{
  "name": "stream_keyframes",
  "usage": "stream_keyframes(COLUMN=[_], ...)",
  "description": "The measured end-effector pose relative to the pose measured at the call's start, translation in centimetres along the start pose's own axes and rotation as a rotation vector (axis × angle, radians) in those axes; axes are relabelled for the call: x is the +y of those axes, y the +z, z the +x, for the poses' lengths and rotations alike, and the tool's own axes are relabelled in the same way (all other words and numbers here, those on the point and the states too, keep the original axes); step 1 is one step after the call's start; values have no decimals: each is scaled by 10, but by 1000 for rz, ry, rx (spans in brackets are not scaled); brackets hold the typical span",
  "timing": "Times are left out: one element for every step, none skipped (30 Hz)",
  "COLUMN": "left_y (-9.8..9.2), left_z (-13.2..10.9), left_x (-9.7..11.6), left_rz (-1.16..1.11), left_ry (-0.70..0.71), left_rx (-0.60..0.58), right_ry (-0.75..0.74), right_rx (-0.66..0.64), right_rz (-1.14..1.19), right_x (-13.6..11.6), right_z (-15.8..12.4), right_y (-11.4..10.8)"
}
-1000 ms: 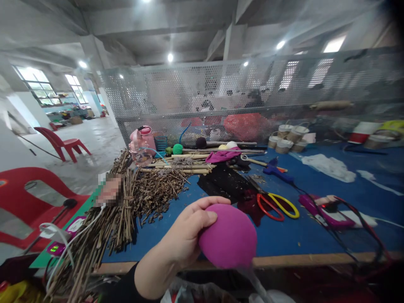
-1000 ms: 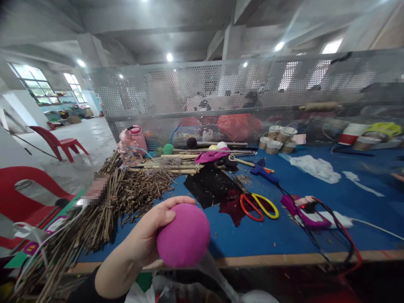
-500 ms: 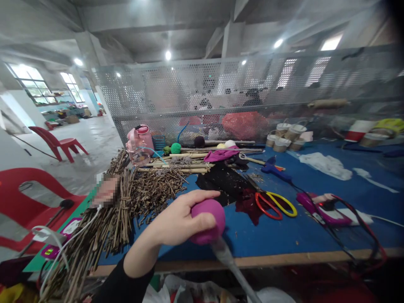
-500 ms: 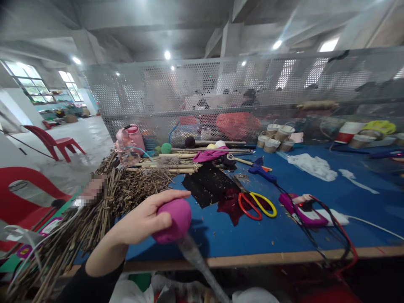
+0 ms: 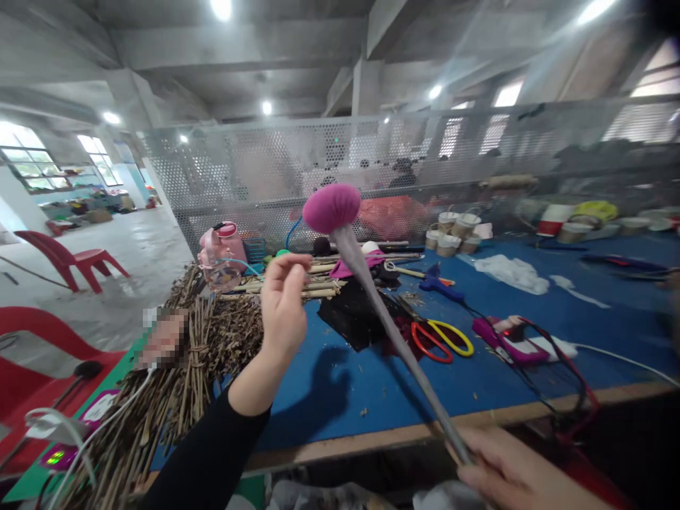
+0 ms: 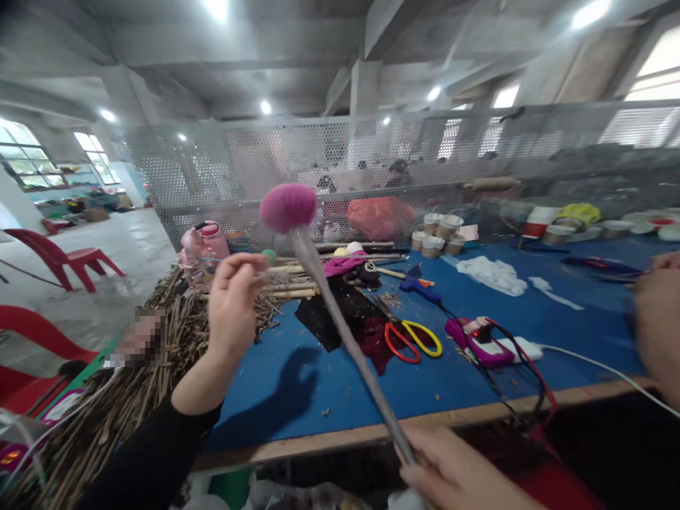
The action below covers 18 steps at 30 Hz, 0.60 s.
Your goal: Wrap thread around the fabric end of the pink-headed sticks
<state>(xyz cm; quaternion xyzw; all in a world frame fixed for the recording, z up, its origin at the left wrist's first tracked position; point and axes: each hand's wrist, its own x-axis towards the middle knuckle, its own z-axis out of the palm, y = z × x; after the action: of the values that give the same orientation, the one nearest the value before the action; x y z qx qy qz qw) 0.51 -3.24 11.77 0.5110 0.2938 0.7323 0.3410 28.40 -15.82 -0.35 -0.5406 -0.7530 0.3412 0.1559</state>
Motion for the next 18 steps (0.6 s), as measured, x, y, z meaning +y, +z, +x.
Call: stream_keyframes(left_y=[3,4,5,5,3,1,-2,-6,-9,-13,-16,-18,-20,-21,-22,-22,-22,-21], left_z=[0,-2,-5,-9,-13,-18,-22,-26,-29,-31,-32,-32,-32,-32,-32,-32,-32,-33], left_x=[-9,-19,-30,-41,-51,-61,-69,-76,-81,-84,-87,-88,-90,-92,-94,-97,-100,-103], left_rz=[56,112,165,219,269,296,312,316,323,342,377,427,487,549,606,654,683,682], left_ry=[-108,-250,-408,-552,-636,-666,-667,-666,-669,-678,-695,-716,-733,-733,-714,-687,-661,-651], left_rx=[-106,-238,-364,-484,-563,-608,-629,-631,-614,-586,-554,-533,-528,-539,-558,-578,-589,-584], right_ry=[-3,-16,-57,-102,-125,-126,-112,-96,-70,-38,-3,33,63,86,102,112,119,126], right_rx=[-34,-83,-115,-131,-152,-153,-157,-168,-172,-177,-181,-179,-171,-158,-141,-121,-103,-92], right_rz=[79,159,254,338,414,492,564,623,686,744,797,845,881,907,925,937,944,944], right_x=[-14,-28,-41,-51,-59,-64,-67,-67,-65,-63,-60,-58,-56,-54,-54,-53,-53,-53], right_z=[18,38,59,80,101,120,138,154,168,181,192,201,210,217,223,228,233,237], right_y=[-12,-22,-29,-33,-34,-32,-27,-21,-14,-8,-2,3,7,9,10,10,10,9])
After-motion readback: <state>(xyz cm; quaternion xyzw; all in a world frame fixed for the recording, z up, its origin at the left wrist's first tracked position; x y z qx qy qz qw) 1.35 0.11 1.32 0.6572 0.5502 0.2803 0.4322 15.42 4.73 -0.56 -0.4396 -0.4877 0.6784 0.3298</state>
